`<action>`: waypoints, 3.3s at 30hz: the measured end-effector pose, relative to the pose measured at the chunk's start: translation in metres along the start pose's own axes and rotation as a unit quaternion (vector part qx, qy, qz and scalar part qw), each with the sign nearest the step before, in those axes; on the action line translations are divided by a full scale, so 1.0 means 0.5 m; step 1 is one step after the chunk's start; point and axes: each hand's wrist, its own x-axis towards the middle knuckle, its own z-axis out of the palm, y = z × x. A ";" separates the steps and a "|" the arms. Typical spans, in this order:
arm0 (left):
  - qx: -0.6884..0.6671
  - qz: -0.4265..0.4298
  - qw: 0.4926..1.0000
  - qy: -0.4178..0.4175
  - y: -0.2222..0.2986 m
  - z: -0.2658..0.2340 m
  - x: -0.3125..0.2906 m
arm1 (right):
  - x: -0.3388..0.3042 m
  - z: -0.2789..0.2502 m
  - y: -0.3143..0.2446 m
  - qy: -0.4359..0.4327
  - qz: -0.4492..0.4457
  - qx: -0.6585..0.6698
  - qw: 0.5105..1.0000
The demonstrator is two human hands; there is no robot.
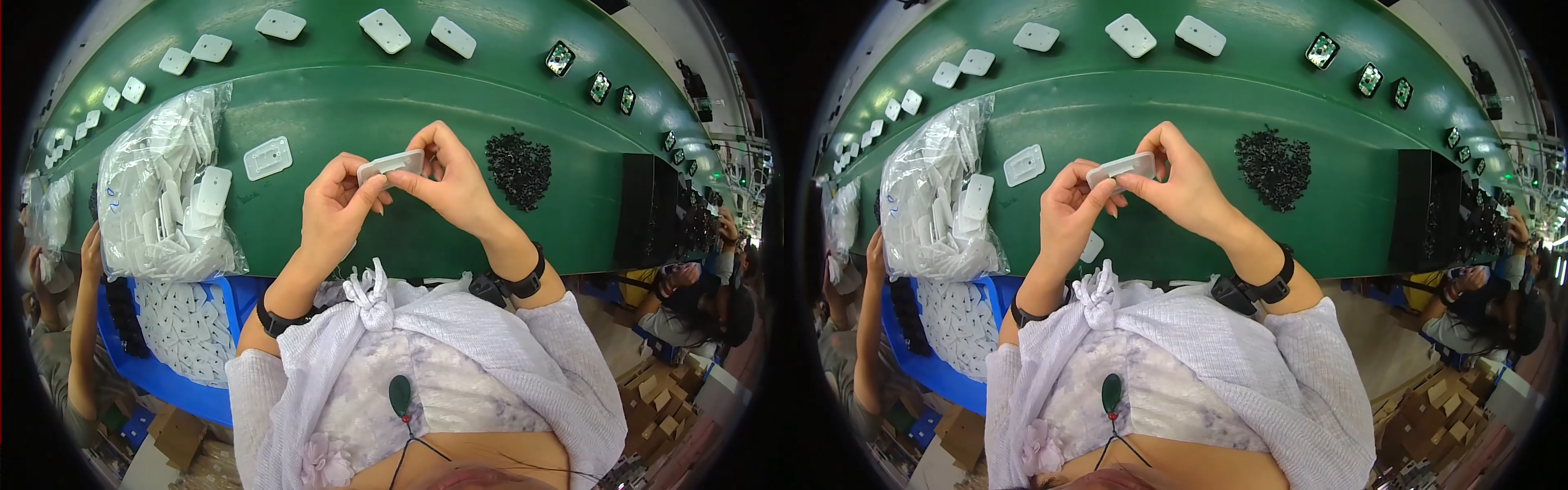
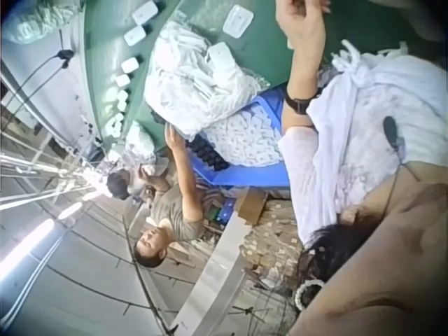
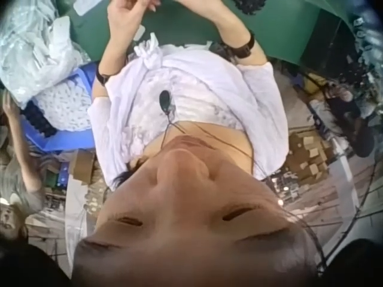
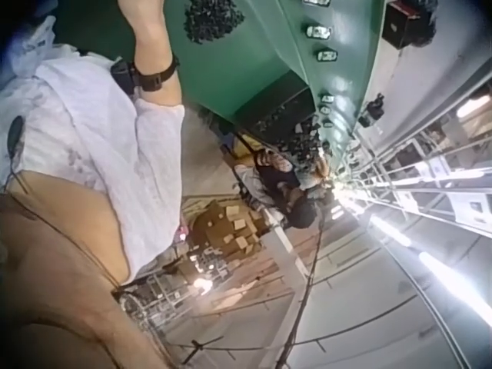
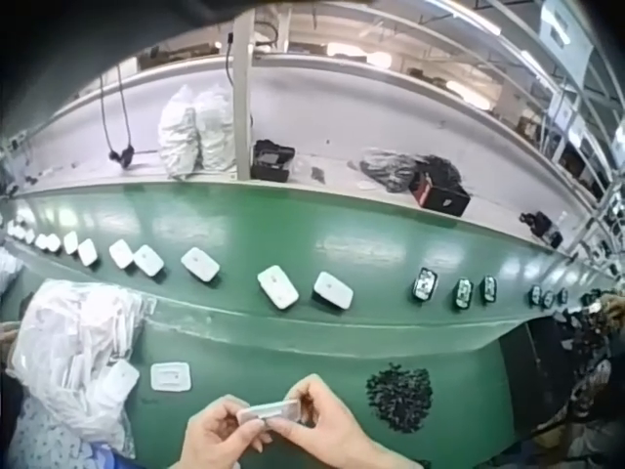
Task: The person picks up a white plastic plate, inserts a small black component into it, and then fits a black plastic housing over the plate. The person then places the assembled unit onto the green conveyor belt and repeats the process.
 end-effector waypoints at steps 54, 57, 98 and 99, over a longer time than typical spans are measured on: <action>0.385 0.195 0.902 -0.024 -0.043 -0.036 0.099 | 0.041 -0.110 0.006 -0.001 -0.207 -0.354 0.912; 0.392 0.213 0.894 -0.037 -0.039 -0.040 0.091 | 0.042 -0.068 0.008 -0.039 -0.223 -0.367 0.902; 0.586 0.219 0.769 0.132 0.026 -0.143 0.056 | 0.179 -0.227 0.031 0.114 -0.044 -0.165 0.979; 0.639 0.186 0.732 0.142 0.023 -0.174 0.048 | 0.205 -0.255 0.041 0.077 -0.047 -0.204 0.975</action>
